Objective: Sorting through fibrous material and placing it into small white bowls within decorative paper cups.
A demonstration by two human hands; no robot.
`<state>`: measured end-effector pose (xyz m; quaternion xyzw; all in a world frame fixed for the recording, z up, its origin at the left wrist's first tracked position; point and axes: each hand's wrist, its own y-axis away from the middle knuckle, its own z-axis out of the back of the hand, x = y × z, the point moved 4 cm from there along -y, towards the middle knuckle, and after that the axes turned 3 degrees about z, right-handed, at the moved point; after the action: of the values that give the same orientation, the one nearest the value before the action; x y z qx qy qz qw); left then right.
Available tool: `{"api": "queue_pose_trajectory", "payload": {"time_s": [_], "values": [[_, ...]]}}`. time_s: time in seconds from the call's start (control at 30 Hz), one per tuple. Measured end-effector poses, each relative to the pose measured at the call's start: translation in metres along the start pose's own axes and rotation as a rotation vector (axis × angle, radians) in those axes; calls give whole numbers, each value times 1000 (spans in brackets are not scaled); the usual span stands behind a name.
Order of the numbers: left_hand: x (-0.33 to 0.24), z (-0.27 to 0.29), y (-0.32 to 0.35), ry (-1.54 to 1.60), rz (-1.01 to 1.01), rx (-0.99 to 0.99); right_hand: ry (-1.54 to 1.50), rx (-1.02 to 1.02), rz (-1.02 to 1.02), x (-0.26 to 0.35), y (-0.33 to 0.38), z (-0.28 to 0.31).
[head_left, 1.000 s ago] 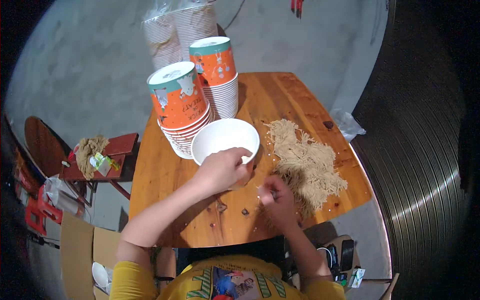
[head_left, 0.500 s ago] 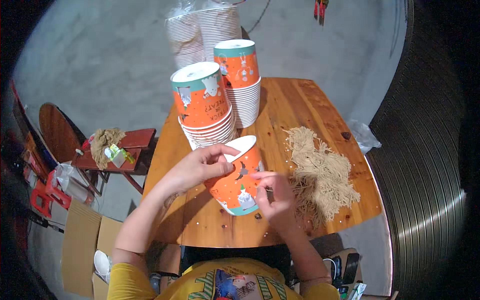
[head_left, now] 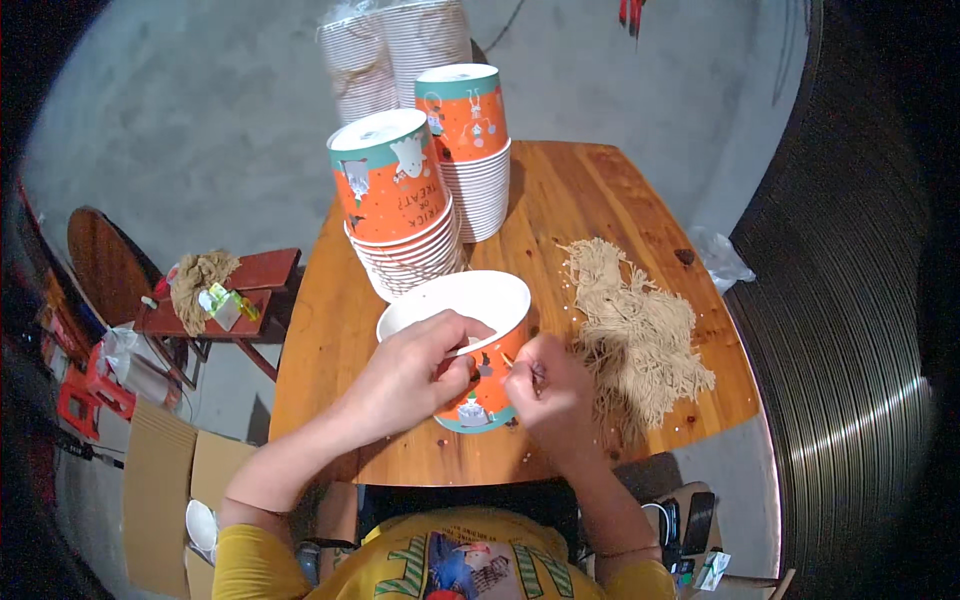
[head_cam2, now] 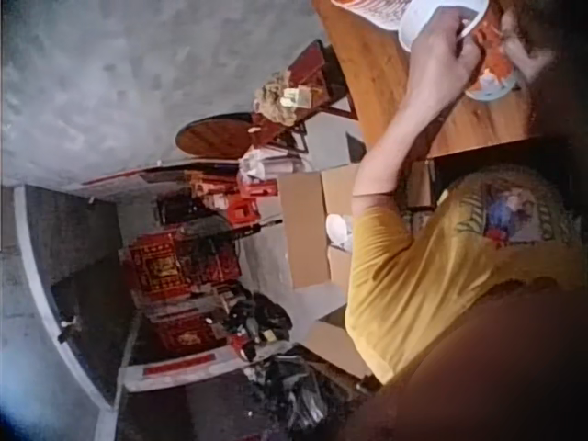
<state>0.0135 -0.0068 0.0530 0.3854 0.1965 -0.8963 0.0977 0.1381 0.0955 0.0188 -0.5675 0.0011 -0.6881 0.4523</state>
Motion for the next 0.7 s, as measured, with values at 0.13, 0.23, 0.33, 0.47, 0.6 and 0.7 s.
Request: {"api": "queue_pose_trajectory", "payload": {"time_s": [0.13,0.23,0.33,0.47,0.6,0.7], "values": [[-5,-3,3,-127,-97,-26,-14,14,5,-8,0,-3],[-5,-7,6,-175,-131,-39,-72,14,-14,-13,3,-5],[-6,-9,7,-200,-149,-42,-65,35,-49,-17,5,-6],[-7,-11,9,-206,-154,-40,-61,9,1,-20,6,-8],[-9,-15,10,-189,-142,-32,-65,14,-12,-23,8,-9],[-7,-17,11,-211,-136,-19,-87,24,-38,-22,10,-10]]}}
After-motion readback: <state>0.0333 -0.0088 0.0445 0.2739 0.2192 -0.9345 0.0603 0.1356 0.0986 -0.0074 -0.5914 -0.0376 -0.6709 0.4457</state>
